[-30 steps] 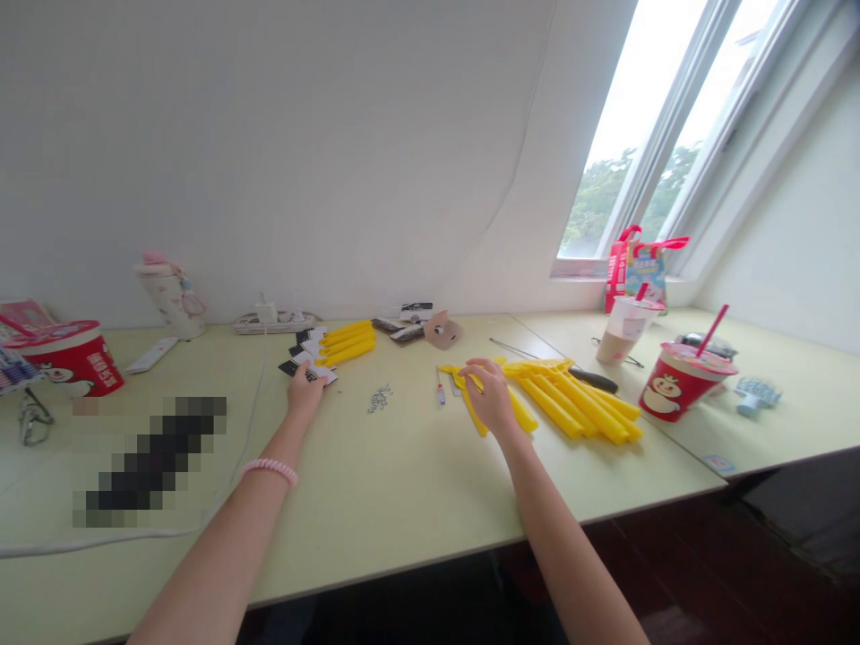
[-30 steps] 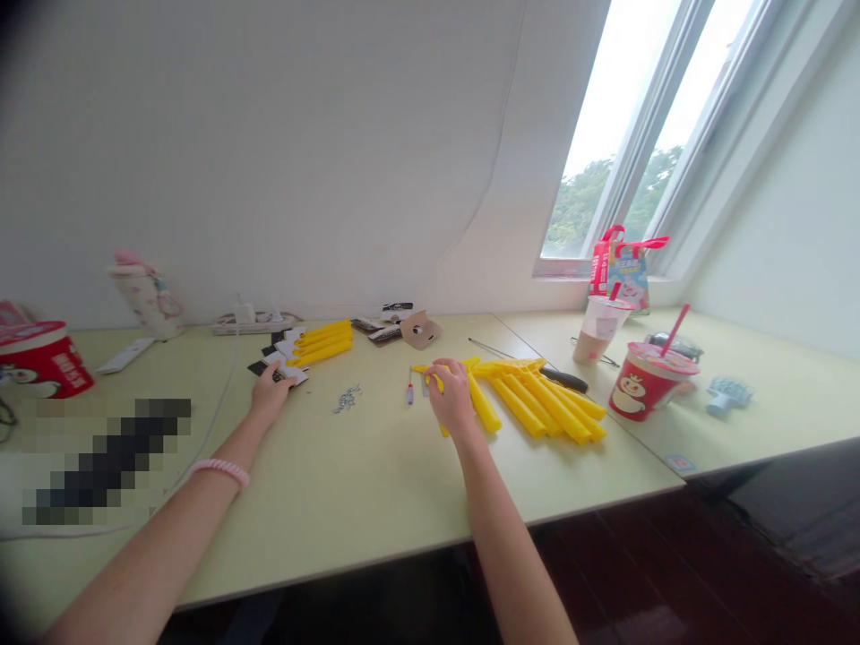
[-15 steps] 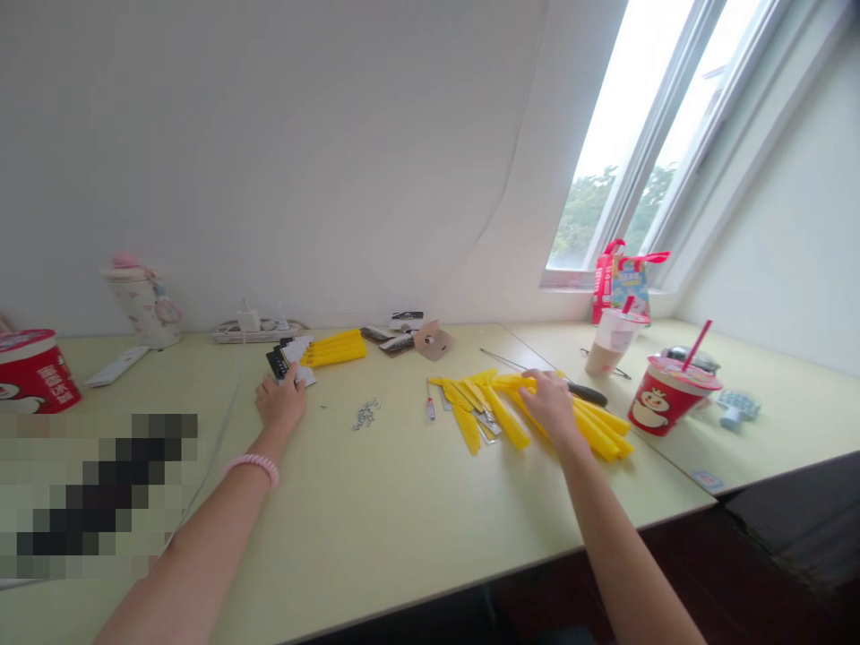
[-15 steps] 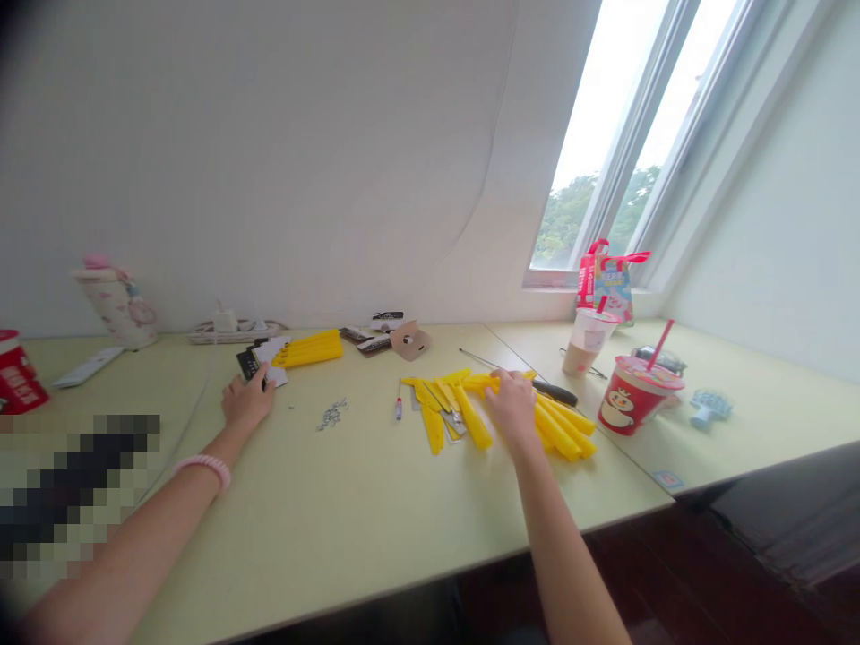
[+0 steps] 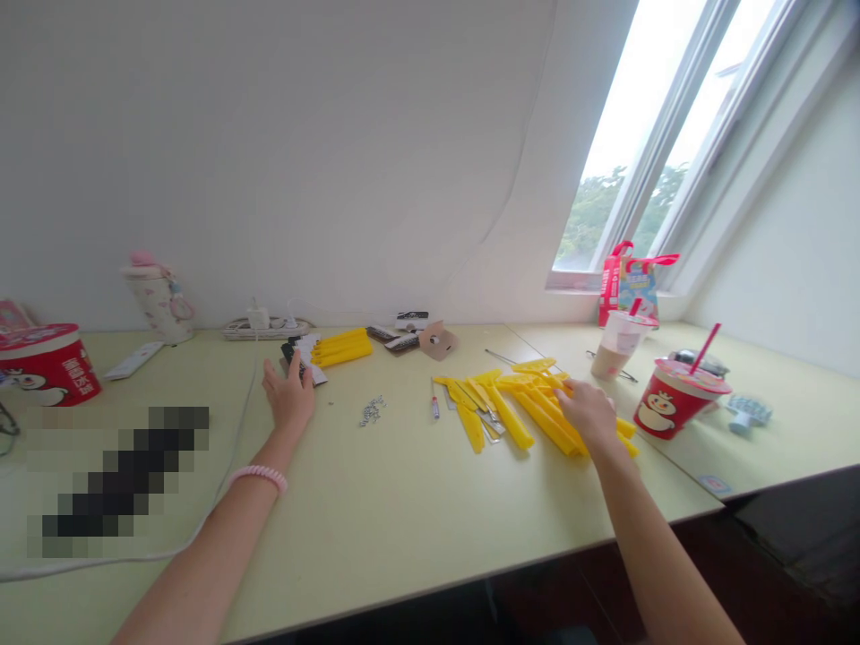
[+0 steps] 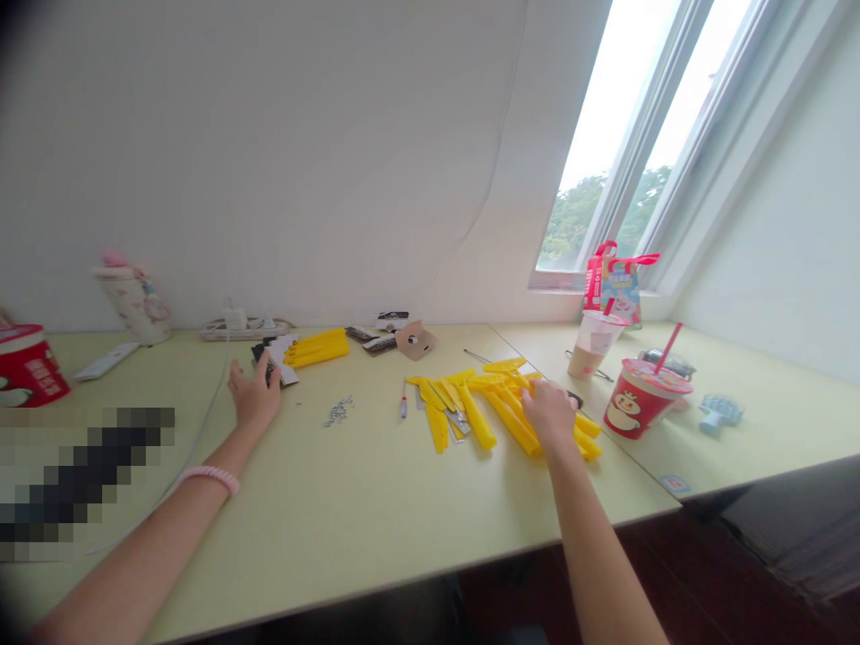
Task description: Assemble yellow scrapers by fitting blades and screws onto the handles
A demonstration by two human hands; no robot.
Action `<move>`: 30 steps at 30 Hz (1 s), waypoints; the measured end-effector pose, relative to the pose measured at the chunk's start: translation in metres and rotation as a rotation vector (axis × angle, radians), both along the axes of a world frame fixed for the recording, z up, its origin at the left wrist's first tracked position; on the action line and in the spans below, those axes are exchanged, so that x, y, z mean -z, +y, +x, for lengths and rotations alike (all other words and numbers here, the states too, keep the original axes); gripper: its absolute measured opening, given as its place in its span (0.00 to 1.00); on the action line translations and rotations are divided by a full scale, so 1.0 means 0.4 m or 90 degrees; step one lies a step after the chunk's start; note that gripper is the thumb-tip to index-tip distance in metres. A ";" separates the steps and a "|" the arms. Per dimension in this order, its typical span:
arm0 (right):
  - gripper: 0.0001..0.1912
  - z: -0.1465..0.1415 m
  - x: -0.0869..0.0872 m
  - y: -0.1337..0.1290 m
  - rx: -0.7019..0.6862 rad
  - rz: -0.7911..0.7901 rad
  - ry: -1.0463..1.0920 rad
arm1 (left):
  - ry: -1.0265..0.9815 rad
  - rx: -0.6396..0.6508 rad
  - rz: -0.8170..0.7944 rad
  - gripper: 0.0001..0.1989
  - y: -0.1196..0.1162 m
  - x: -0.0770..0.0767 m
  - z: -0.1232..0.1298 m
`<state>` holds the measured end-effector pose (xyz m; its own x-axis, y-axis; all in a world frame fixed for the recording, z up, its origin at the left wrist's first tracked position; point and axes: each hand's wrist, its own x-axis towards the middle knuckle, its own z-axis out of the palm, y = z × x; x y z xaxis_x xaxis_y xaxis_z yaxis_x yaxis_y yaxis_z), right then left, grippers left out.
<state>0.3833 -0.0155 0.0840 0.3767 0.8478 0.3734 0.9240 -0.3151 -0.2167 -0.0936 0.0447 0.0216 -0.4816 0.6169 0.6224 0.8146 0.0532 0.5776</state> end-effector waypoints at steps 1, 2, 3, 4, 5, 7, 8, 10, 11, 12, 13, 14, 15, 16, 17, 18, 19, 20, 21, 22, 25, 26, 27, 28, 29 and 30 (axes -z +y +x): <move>0.16 -0.022 -0.013 -0.003 -0.031 0.022 0.011 | -0.007 0.006 0.054 0.24 -0.003 -0.008 0.009; 0.17 -0.049 -0.026 -0.007 -0.068 0.043 0.036 | -0.019 0.019 0.099 0.25 -0.007 -0.018 0.020; 0.17 -0.081 -0.040 -0.011 -0.111 0.068 0.072 | -0.033 0.037 0.138 0.25 -0.012 -0.029 0.036; 0.16 -0.118 -0.052 -0.016 -0.160 0.091 0.118 | -0.050 0.066 0.169 0.25 -0.018 -0.041 0.056; 0.16 -0.158 -0.064 -0.021 -0.209 0.103 0.165 | -0.068 0.111 0.190 0.24 -0.026 -0.052 0.080; 0.16 -0.242 -0.078 -0.031 -0.297 0.096 0.231 | -0.134 0.245 0.187 0.22 -0.049 -0.069 0.143; 0.16 -0.284 -0.081 -0.035 -0.336 0.089 0.257 | -0.195 0.327 0.151 0.22 -0.063 -0.075 0.180; 0.14 -0.362 -0.078 -0.042 -0.402 0.073 0.295 | -0.342 0.490 0.024 0.26 -0.093 -0.082 0.258; 0.14 -0.397 -0.073 -0.045 -0.427 0.065 0.304 | -0.412 0.556 -0.043 0.28 -0.107 -0.083 0.294; 0.14 -0.428 -0.064 -0.049 -0.443 0.066 0.308 | -0.496 0.593 -0.092 0.29 -0.119 -0.083 0.327; 0.15 -0.456 -0.054 -0.052 -0.469 0.057 0.312 | -0.577 0.615 -0.121 0.31 -0.129 -0.081 0.354; 0.15 -0.480 -0.043 -0.055 -0.492 0.043 0.309 | -0.636 0.614 -0.123 0.31 -0.136 -0.080 0.374; 0.14 -0.500 -0.032 -0.059 -0.506 0.040 0.302 | -0.664 0.598 -0.085 0.29 -0.141 -0.077 0.388; 0.13 -0.514 -0.021 -0.061 -0.524 0.036 0.293 | -0.675 0.558 -0.034 0.25 -0.144 -0.074 0.394; 0.12 -0.523 -0.012 -0.062 -0.550 0.033 0.290 | -0.680 0.529 0.002 0.22 -0.146 -0.071 0.393; 0.12 -0.526 -0.005 -0.061 -0.583 0.024 0.296 | -0.687 0.509 0.019 0.20 -0.147 -0.067 0.388; 0.13 -0.522 -0.001 -0.057 -0.613 0.015 0.307 | -0.701 0.505 0.012 0.20 -0.149 -0.064 0.380; 0.14 -0.512 0.001 -0.050 -0.628 0.010 0.320 | -0.722 0.516 -0.010 0.20 -0.150 -0.060 0.370; 0.15 -0.496 0.000 -0.041 -0.619 0.010 0.325 | -0.744 0.531 -0.030 0.22 -0.153 -0.058 0.360; 0.15 -0.475 -0.002 -0.029 -0.574 0.027 0.319 | -0.767 0.540 -0.039 0.23 -0.156 -0.057 0.352; 0.11 -0.393 -0.008 0.011 -0.305 0.051 0.210 | -0.826 0.527 -0.035 0.22 -0.167 -0.059 0.341; 0.11 -0.365 -0.007 0.022 -0.227 0.015 0.193 | -0.838 0.520 -0.037 0.21 -0.170 -0.061 0.342; 0.11 -0.339 -0.004 0.030 -0.178 -0.029 0.186 | -0.845 0.515 -0.043 0.20 -0.173 -0.063 0.344; 0.10 -0.316 0.002 0.035 -0.145 -0.054 0.187 | -0.846 0.514 -0.051 0.20 -0.175 -0.064 0.347; 0.10 -0.298 0.009 0.037 -0.120 -0.064 0.184 | -0.843 0.514 -0.060 0.19 -0.176 -0.065 0.350; 0.10 -0.284 0.017 0.036 -0.105 -0.066 0.176 | -0.838 0.513 -0.070 0.19 -0.176 -0.065 0.353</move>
